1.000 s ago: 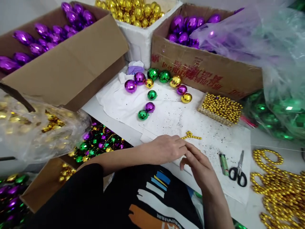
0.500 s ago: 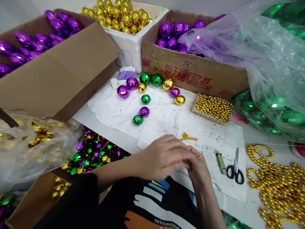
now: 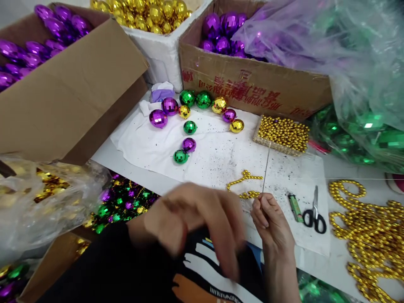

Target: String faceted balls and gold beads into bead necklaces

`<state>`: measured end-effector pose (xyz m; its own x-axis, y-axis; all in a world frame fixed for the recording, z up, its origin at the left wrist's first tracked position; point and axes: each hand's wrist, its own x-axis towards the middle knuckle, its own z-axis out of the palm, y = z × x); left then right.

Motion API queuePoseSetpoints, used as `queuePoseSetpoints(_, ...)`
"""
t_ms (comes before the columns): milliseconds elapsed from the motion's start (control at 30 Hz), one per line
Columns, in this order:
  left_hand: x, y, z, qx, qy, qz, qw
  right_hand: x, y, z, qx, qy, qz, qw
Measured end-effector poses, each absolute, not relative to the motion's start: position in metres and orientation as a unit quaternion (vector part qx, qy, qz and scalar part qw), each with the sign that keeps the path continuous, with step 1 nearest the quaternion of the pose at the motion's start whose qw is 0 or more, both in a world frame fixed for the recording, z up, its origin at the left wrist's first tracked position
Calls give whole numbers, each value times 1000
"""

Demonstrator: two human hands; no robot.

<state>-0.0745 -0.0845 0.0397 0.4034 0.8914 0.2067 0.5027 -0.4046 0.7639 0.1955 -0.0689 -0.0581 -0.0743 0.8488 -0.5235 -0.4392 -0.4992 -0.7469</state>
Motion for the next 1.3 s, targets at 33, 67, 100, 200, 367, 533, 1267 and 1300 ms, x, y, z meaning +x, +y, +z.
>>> queuePoseSetpoints(33,-81,-67,32,748,471,341,319,196,-69,-60,-496,-207,706,462)
queuePoseSetpoints(67,-88,-49,22,717,505,360,317,196,-69,-62,-486,-212,711,462)
queuePoseSetpoints(100,-95,-30,12,695,549,357,297,196,-69,-64,-477,-217,718,459)
queuePoseSetpoints(200,-113,16,-23,706,653,193,192,190,-68,-65,-463,-232,734,440)
queuePoseSetpoints(367,-122,46,-51,716,673,22,182,178,-73,-67,-478,-263,710,445)
queuePoseSetpoints(533,-105,37,-36,566,638,356,382,176,-78,-73,-529,-350,616,468)
queuePoseSetpoints(1267,-42,-12,-58,27,419,520,744,193,-130,-42,-582,-502,524,368)
queuePoseSetpoints(1300,-42,-13,-59,25,418,520,744,193,-130,-43,-583,-503,523,367)
